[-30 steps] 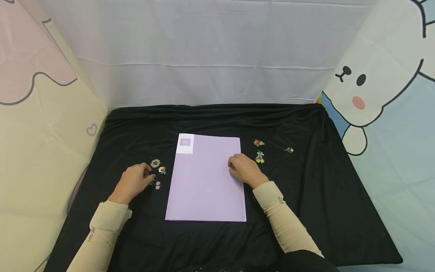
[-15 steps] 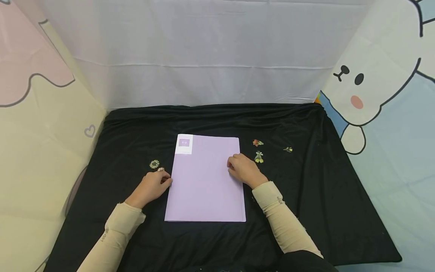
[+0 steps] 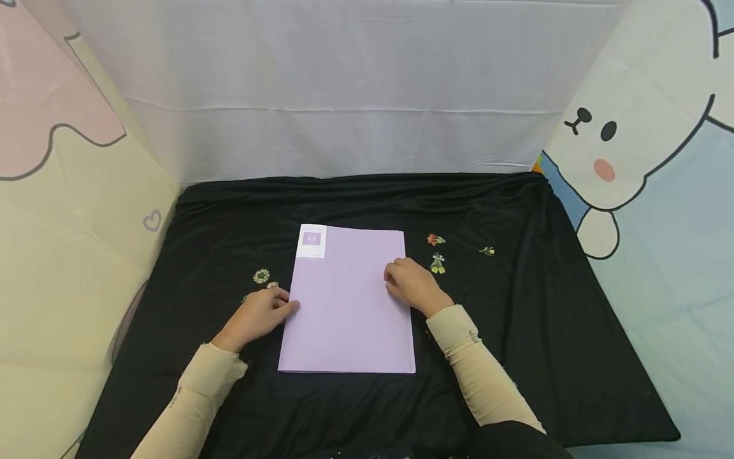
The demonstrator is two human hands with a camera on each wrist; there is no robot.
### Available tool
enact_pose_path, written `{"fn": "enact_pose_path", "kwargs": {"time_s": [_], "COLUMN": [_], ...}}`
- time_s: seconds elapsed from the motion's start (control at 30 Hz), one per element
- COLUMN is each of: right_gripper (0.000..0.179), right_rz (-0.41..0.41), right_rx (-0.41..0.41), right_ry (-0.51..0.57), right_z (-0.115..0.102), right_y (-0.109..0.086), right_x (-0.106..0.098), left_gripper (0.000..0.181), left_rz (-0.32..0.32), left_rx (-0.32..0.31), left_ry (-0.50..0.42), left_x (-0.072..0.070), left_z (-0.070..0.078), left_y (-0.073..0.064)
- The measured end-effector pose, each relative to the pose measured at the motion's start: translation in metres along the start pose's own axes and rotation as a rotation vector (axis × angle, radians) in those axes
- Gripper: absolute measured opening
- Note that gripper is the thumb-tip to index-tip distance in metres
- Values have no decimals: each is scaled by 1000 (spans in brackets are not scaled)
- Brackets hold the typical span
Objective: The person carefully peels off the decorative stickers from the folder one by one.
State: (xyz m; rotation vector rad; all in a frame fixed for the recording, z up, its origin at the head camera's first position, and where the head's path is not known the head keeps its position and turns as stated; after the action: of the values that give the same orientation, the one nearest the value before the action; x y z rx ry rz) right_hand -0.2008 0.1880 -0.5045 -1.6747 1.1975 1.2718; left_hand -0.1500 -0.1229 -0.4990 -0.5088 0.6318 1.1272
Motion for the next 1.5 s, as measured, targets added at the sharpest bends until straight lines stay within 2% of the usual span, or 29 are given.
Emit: {"fn": "enact_pose_path", "kwargs": {"time_s": [0.23,0.37,0.63,0.9,1.0,1.27,1.5], "right_gripper": [10,10,10,12,15,21,45], "right_rz": [-28,-44,-98,-118,-133,-137,-159], "right_rx": [34,56,34,10,4,-53,16], "right_ry": [10,21,30,-21,-34,-89,-194], "right_z": [0,1,0,-10,-18,-54,-101], "right_y": [0,-1,0,17,27,53,74], "right_x": [-3,-4,-22,-65,-84,-134,-158], "left_gripper": [41,44,45,42,38,22,20], "left_rz": [-4,15,62,113,135,173,197], "left_rx": [-34,-21,62,126,171,306,395], "left_ry": [-171,-210,-170,-122,-97,-28,82], "left_x": [-1,-8,-26,-40,-43,-49,-50], "left_z": [-2,7,41,74,87,125,157], "left_y": [-2,-3,-2,1,3,6,7]}}
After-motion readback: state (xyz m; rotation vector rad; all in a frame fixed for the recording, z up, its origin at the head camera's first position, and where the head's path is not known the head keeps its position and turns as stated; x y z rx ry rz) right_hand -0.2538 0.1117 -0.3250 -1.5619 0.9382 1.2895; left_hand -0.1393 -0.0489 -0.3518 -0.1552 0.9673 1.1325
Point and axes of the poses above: each hand's wrist, its own y-axis towards the middle knuckle, its own x-axis out of the palm, z = x × y, the point moved 4 cm from there along y, towards the middle knuckle, and after that the axes turned 11 degrees about x, right-handed, at the moved point
